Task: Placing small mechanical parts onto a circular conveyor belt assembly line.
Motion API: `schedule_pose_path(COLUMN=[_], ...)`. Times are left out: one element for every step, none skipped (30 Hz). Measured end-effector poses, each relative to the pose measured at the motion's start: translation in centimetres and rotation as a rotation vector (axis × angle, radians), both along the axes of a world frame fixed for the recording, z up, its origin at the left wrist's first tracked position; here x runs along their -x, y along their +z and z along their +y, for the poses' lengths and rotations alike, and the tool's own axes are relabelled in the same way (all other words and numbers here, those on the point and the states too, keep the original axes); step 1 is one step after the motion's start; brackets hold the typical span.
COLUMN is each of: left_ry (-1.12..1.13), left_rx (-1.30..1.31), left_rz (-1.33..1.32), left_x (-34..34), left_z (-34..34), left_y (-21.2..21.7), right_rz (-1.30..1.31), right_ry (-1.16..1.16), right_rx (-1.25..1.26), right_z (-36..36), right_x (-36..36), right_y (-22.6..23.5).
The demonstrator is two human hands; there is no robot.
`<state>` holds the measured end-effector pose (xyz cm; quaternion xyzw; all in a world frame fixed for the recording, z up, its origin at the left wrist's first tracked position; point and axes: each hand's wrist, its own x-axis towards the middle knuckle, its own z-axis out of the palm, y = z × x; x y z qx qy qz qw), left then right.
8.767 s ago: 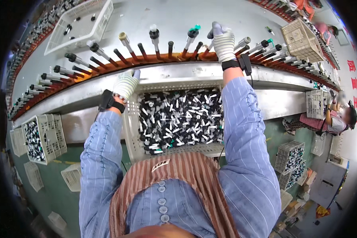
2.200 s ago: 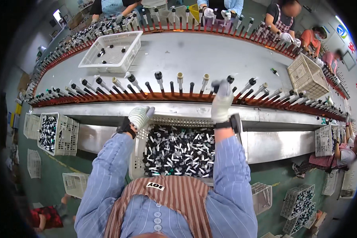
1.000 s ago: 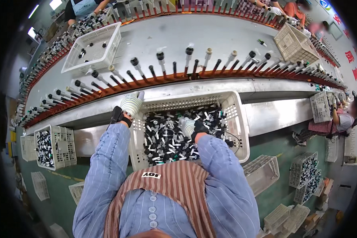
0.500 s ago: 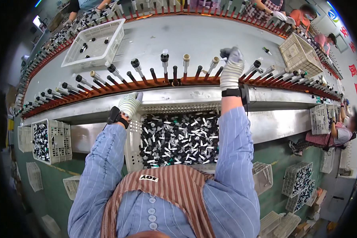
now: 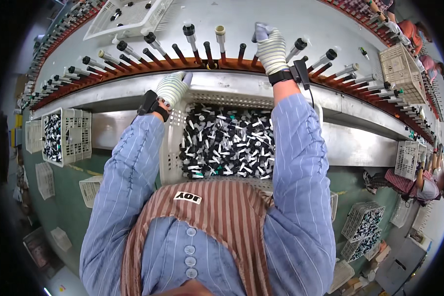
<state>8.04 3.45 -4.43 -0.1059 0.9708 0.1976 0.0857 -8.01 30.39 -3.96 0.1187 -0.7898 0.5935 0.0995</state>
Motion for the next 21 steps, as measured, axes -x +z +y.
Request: schedule_pose_path(left_ry=[-0.001,0.049,0.05,0.049,0.052,0.043,0.042,0.034,0.037,0.018,0.013,0.031,0.02,0.031,0.041,0.04,0.043,0.04,0.041,0.02,0.008], left_rx=[0.002,0.001,-0.008,-0.004,-0.005,-0.003,0.003,-0.013,-0.012,-0.007,0.003,-0.013,-0.011,-0.009,-0.007,0.026,0.026,0.021,0.018,0.03,0.02], left_rz=[0.003,-0.016,-0.021,-0.005,-0.003,-0.009,-0.025,-0.013,-0.017,0.023,0.06,0.038,0.045,0.014,-0.016,0.012,0.028,0.035,0.042,0.043,0.044], left_x=[-0.2,-1.3,-1.3,-1.7,-1.6,-1.2,-1.3,-1.3,-1.5,-1.2,-1.1,-0.9,-0.6,-0.5,-0.3,-0.7,-0.7,-0.7,-0.8,-0.9,-0.7], left_z=[0.1,-1.2,-1.3,-1.6,-1.5,-0.9,-0.8,-0.5,-0.8,-0.5,-0.7,-0.5,-0.3,0.0,0.2,-0.8,-0.9,-1.1,-1.1,-1.0,-0.9], left_y=[0.0,-0.5,-0.5,-0.8,-0.7,-0.3,-0.1,0.4,0.1,-0.1,-0.4,-0.5,-0.3,0.1,0.5,-0.4,-0.7,-0.9,-0.8,-0.8,-0.9], right_rz=[0.018,0.057,0.5,0.37,0.418,0.131,0.353,0.202,0.012,-0.102,-0.329,-0.328,-0.322,-0.395,-0.468,-0.473,-0.501,-0.512,-0.521,-0.466,-0.41], right_ry=[-0.012,0.012,-0.136,-0.142,-0.048,0.134,0.26,0.357,0.379,0.346,0.414,0.43,0.435,0.449,0.459,0.535,0.681,0.714,0.752,0.768,0.784], right_rx=[-0.043,-0.159,-0.318,-0.218,-0.224,-0.135,-0.358,-0.38,-0.43,-0.491,-0.647,-0.696,-0.74,-0.762,-0.783,-0.789,-0.787,-0.772,-0.756,-0.793,-0.831], right_z=[-0.3,-2.8,-3.1,-3.3,-2.2,-1.2,-1.5,-1.3,-1.2,-0.2,0.5,1.1,1.3,1.1,0.7,0.0,-0.3,-0.5,-0.9,-0.7,-0.5], right_x=[0.1,-3.8,-6.2,-10.3,-13.3,-16.4,-18.5,-20.6,-22.3,-23.3,-23.6,-24.0,-24.0,-23.9,-23.7,-23.2,-23.0,-23.1,-23.4,-23.7,-23.7], right_y=[-0.5,3.0,3.5,4.1,2.8,-1.0,-0.8,-4.8,-7.3,-12.5,-14.8,-16.4,-16.8,-17.4,-18.0,-17.2,-16.4,-15.5,-14.1,-13.7,-13.2])
